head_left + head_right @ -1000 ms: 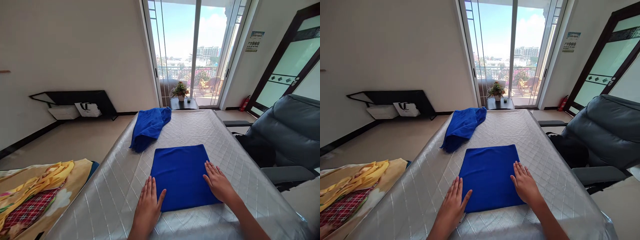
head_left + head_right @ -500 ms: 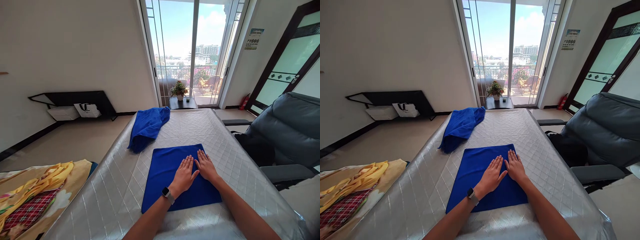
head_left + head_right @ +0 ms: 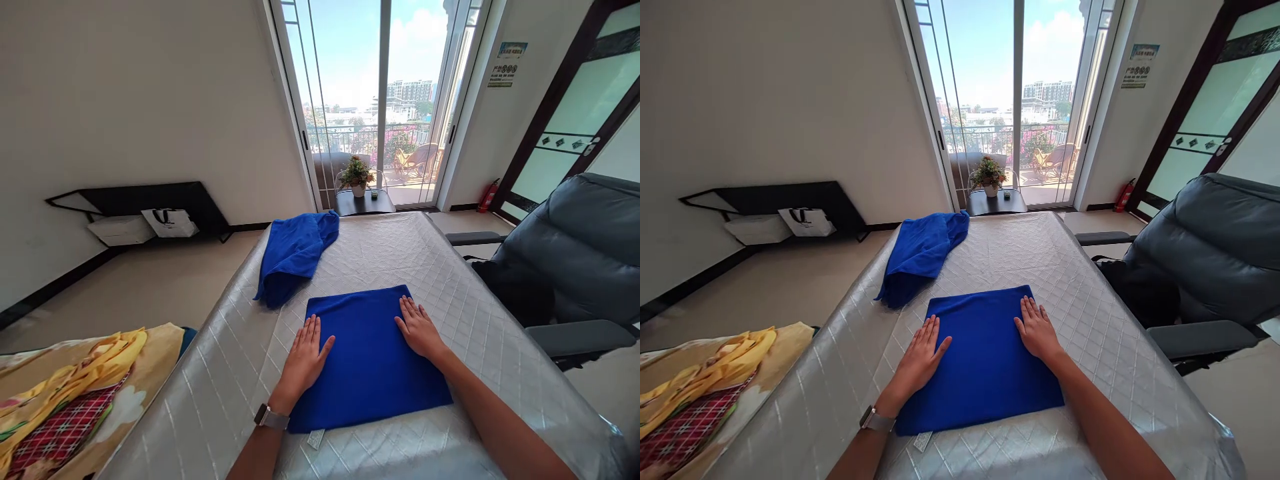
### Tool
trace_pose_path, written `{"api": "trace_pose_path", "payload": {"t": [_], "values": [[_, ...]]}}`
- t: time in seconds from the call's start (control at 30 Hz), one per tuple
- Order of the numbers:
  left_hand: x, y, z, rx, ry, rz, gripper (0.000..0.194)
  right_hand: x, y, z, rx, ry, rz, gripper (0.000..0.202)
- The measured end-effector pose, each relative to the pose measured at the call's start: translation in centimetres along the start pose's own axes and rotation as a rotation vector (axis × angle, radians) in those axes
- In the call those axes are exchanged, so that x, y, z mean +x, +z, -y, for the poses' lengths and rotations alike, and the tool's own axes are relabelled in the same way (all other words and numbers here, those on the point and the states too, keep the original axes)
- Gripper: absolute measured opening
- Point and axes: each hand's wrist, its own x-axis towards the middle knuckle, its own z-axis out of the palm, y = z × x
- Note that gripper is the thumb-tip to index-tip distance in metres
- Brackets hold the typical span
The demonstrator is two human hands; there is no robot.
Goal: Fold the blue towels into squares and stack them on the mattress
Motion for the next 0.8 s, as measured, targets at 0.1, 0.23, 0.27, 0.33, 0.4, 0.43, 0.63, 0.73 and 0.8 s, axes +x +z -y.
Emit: {"api": "trace_pose_path", "payload": {"t": [0.1, 0.23, 0.27, 0.33, 0.4, 0.43, 0.63, 0.73, 0.8], "values": [[0.2, 0.4, 1.2, -0.011, -0.016, 0.015, 0.084, 0.3, 0.0, -0.4, -0.006, 0.007, 0.005, 0.074], [0.4, 0.5, 1.8, 0.001, 0.019, -0.003, 0.088, 1.3, -1.0, -0.5, -0.052, 0.027, 0.060, 0.074], [0.4, 0.5, 1.8, 0.006, 0.020, -0.005, 0.089, 1.8, -1.3, -0.4, -0.065, 0.032, 0.070, 0.074], [0.4, 0.5, 1.8, 0.014, 0.014, -0.007, 0.090, 2.9, -1.9, -0.2, -0.083, 0.032, 0.063, 0.074], [0.3, 0.6, 1.8, 0.020, 0.011, -0.017, 0.089, 4.1, -2.1, 0.0, -0.094, 0.026, 0.034, 0.073], [0.3, 0.6, 1.7, 0.023, 0.014, -0.027, 0.088, 4.6, -2.0, 0.1, -0.095, 0.027, 0.018, 0.072], [0.4, -0.2, 1.0, 0.066, 0.000, -0.140, 0.083, 5.8, -0.1, -0.2, -0.050, 0.035, -0.072, 0.070], [0.7, -1.2, -0.2, 0.104, -0.006, -0.260, 0.079, 5.6, 0.1, -0.4, -0.036, 0.021, -0.089, 0.069], [0.9, -1.7, -1.5, 0.112, 0.064, -0.292, 0.074, 5.5, -0.1, -0.4, -0.027, 0.022, -0.097, 0.069]]}}
